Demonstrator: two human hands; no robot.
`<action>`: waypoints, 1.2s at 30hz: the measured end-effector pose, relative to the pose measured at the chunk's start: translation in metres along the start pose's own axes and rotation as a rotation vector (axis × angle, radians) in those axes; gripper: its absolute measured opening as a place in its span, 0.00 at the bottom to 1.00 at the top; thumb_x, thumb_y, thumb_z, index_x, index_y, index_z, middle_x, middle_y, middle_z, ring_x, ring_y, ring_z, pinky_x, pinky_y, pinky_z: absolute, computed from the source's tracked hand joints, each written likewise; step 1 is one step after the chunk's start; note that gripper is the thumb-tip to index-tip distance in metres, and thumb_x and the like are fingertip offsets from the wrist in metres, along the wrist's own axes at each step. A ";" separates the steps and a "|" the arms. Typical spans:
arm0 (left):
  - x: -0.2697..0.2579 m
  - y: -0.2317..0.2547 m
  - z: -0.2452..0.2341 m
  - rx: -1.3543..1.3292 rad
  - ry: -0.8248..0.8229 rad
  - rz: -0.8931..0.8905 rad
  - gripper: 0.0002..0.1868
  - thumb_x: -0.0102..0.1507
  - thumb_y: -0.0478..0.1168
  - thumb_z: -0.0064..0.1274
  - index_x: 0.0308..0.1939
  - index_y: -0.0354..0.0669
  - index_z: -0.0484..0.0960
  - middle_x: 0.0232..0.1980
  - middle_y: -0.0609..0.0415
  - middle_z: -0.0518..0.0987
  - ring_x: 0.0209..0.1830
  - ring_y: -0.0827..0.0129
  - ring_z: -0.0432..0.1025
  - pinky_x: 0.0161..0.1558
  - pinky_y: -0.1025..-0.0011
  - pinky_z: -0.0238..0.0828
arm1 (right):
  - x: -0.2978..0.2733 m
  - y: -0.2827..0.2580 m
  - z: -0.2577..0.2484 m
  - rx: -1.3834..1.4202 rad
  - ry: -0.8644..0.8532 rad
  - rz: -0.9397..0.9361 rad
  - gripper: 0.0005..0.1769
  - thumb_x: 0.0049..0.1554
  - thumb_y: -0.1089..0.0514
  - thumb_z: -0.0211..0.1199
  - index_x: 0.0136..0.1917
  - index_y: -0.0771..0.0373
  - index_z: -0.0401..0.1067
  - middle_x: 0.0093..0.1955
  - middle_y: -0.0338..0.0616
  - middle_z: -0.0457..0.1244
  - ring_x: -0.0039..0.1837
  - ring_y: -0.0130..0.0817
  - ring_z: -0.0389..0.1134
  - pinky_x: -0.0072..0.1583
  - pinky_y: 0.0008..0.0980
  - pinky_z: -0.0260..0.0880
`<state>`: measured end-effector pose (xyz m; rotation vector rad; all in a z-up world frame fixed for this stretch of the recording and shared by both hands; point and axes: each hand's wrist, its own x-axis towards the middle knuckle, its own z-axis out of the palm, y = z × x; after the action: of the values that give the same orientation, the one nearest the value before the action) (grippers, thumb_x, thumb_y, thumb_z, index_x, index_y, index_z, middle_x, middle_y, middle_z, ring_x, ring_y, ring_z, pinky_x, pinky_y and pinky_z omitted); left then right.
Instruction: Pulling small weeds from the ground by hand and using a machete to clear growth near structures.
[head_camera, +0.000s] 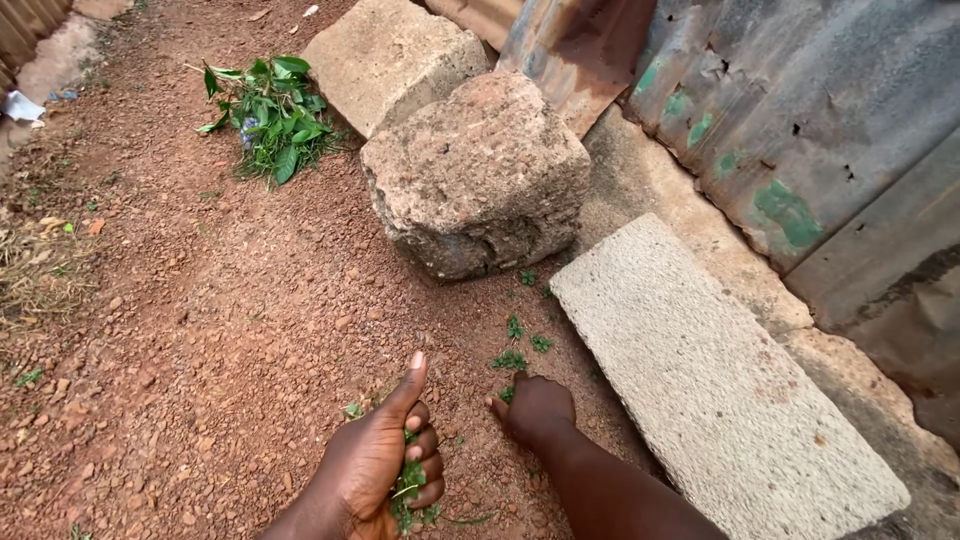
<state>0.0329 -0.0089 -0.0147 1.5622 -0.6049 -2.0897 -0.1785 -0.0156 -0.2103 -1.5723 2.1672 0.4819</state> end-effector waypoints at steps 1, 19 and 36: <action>0.002 -0.001 0.000 -0.003 0.020 -0.001 0.33 0.71 0.65 0.51 0.24 0.45 0.63 0.16 0.56 0.59 0.09 0.69 0.53 0.11 0.67 0.50 | 0.001 -0.001 0.003 0.015 0.033 0.002 0.43 0.64 0.20 0.44 0.60 0.63 0.68 0.41 0.44 0.67 0.37 0.35 0.67 0.39 0.37 0.71; 0.016 -0.010 0.007 -0.074 0.080 -0.009 0.29 0.71 0.60 0.55 0.25 0.45 0.66 0.18 0.57 0.62 0.09 0.71 0.51 0.10 0.69 0.45 | 0.000 0.030 -0.029 1.356 -0.021 -0.118 0.13 0.70 0.48 0.47 0.55 0.57 0.66 0.32 0.35 0.56 0.31 0.25 0.51 0.33 0.29 0.55; 0.004 0.008 0.017 -0.113 -0.112 -0.086 0.15 0.72 0.44 0.48 0.52 0.38 0.83 0.21 0.57 0.64 0.09 0.75 0.53 0.04 0.76 0.44 | -0.145 -0.008 -0.181 0.909 -0.193 -0.825 0.11 0.64 0.52 0.60 0.41 0.57 0.72 0.32 0.31 0.59 0.32 0.23 0.53 0.37 0.27 0.51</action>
<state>0.0165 -0.0168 -0.0088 1.4403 -0.4560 -2.2458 -0.1544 0.0078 0.0191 -1.5545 1.1130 -0.5230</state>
